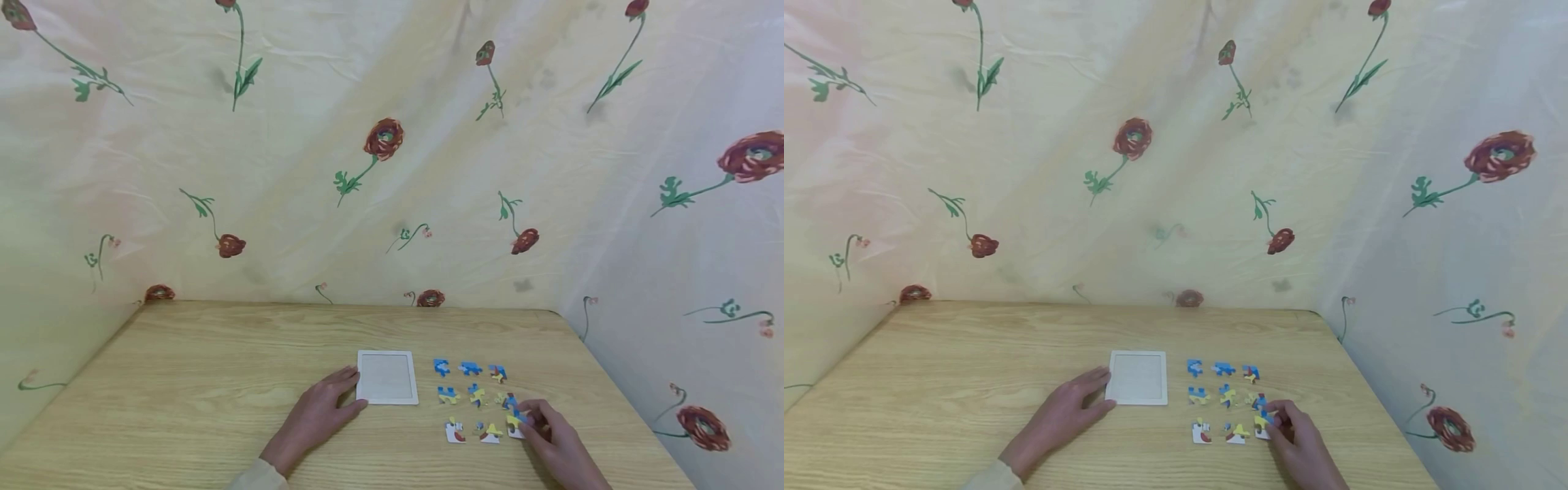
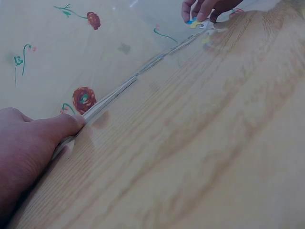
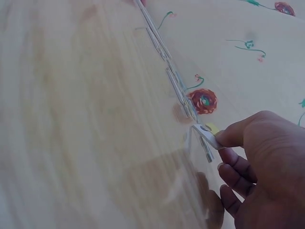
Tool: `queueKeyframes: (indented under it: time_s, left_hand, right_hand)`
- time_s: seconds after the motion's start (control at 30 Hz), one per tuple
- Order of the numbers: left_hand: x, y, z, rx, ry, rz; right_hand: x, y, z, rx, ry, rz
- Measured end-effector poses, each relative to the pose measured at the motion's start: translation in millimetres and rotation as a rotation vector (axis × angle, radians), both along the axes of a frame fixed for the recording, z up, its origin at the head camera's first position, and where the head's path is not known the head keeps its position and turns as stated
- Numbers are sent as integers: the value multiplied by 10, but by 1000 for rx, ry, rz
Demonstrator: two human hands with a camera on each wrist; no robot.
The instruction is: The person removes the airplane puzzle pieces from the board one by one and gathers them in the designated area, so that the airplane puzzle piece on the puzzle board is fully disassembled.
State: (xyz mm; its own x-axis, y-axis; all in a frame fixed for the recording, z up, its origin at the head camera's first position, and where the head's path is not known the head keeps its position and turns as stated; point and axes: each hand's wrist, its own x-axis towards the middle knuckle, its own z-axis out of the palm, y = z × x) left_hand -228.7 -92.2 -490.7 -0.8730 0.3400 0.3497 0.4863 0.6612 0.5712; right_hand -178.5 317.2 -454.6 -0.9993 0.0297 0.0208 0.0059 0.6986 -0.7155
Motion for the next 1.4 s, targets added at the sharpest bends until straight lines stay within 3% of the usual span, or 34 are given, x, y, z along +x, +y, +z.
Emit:
queueKeyframes:
  time_s: [0.2,0.43,0.7,1.07,1.4]
  left_hand:
    - [-1,1,-4,2,7,1]
    - [2,-2,6,7,-3,-3]
    - [2,0,5,6,-17,-1]
    - [0,2,-19,-1,-7,7]
    - [-5,-2,-17,3,0,0]
  right_hand:
    - [-16,44,10,-37,-33,30]
    - [-18,123,-26,-103,-24,174]
    - [-34,161,-64,-49,54,245]
    - [-33,145,-62,-25,45,201]
    - [-22,64,-44,21,28,98]
